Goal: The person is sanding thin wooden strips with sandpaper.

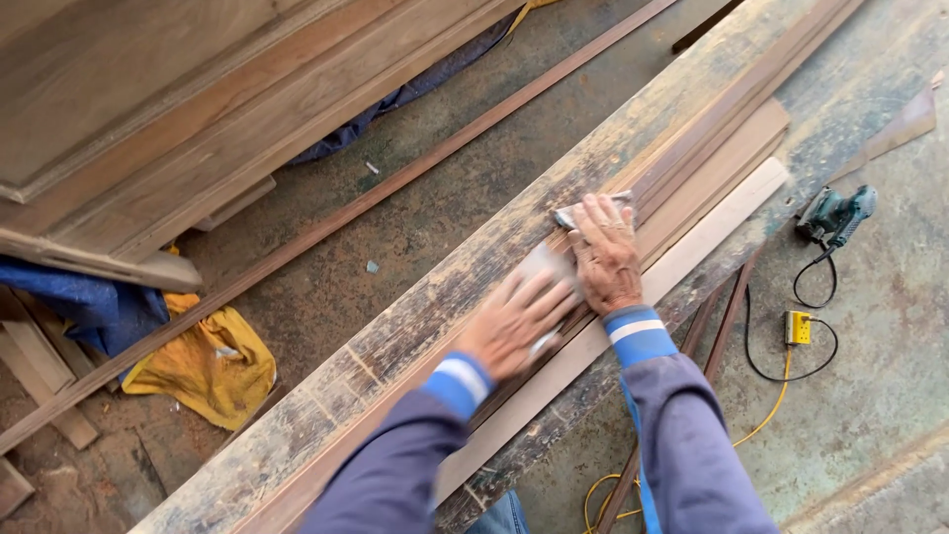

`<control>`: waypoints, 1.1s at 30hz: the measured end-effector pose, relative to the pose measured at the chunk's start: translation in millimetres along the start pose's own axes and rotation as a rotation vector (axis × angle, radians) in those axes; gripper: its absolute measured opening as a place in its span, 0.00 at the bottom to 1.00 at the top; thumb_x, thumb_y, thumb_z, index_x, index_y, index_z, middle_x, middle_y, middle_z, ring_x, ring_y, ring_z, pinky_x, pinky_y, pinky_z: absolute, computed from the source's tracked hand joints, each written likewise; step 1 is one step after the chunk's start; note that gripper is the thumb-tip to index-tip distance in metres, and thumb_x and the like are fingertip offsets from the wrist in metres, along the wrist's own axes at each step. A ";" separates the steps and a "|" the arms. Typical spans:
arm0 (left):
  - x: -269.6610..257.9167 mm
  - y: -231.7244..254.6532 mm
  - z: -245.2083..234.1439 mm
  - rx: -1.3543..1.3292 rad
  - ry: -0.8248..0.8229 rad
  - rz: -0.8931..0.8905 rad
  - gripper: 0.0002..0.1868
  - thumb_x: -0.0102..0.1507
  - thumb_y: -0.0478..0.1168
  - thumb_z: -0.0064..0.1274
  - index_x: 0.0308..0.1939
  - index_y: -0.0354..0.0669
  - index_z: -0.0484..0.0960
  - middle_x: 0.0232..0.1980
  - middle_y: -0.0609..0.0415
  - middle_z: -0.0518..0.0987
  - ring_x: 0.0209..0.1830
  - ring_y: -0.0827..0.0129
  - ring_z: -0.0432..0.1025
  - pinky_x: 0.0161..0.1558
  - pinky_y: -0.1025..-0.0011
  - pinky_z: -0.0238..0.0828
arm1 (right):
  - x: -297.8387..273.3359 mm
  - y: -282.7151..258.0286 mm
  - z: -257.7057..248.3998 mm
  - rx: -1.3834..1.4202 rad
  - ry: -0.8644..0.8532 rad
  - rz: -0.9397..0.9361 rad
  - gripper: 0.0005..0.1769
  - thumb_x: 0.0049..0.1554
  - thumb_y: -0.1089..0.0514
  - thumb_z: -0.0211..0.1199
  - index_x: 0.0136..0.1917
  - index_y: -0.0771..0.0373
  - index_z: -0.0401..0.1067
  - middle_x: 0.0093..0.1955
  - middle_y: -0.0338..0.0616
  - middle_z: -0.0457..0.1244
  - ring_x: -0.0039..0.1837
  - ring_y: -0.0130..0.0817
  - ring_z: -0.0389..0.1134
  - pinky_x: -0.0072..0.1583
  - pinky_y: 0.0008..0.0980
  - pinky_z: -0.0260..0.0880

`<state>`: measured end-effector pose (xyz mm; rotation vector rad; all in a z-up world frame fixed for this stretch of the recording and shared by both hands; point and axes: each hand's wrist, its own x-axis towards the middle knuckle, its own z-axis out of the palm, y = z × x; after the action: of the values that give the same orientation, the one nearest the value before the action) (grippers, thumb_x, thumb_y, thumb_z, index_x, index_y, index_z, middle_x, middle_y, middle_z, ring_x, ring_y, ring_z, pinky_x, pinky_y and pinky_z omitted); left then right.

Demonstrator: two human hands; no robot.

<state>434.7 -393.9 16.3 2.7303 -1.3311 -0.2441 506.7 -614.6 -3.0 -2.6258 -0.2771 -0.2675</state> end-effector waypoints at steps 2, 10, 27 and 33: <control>12.9 4.1 14.6 -0.113 0.240 -0.068 0.34 0.70 0.62 0.27 0.78 0.56 0.56 0.82 0.62 0.56 0.81 0.65 0.50 0.80 0.57 0.40 | -2.9 3.9 -0.3 -0.027 -0.006 -0.029 0.22 0.69 0.51 0.54 0.72 0.61 0.71 0.78 0.52 0.60 0.82 0.49 0.54 0.82 0.51 0.41; -385.3 27.0 99.7 -0.097 0.182 0.008 0.33 0.71 0.58 0.28 0.79 0.56 0.53 0.81 0.59 0.53 0.81 0.64 0.46 0.78 0.54 0.32 | 0.5 -0.1 -2.3 -0.027 -0.007 -0.001 0.22 0.72 0.49 0.50 0.72 0.61 0.70 0.78 0.53 0.59 0.83 0.50 0.52 0.83 0.53 0.41; -450.2 25.8 118.1 -0.190 0.295 0.045 0.33 0.71 0.61 0.36 0.78 0.59 0.60 0.81 0.60 0.56 0.82 0.63 0.46 0.77 0.52 0.36 | -115.1 -185.9 41.6 -0.049 0.093 -0.326 0.24 0.63 0.70 0.47 0.68 0.56 0.72 0.69 0.55 0.66 0.74 0.51 0.65 0.80 0.57 0.50; -446.0 34.7 121.1 -0.054 0.368 -0.014 0.26 0.71 0.54 0.35 0.74 0.62 0.67 0.79 0.66 0.61 0.81 0.66 0.50 0.77 0.52 0.41 | -8.1 -24.1 13.7 0.039 0.104 0.059 0.22 0.75 0.53 0.46 0.72 0.68 0.70 0.77 0.63 0.58 0.80 0.56 0.53 0.80 0.50 0.44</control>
<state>115.1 -65.3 -51.9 2.5746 -1.1827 0.2095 495.0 -588.3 -6.1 -2.5674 -0.1682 -0.3738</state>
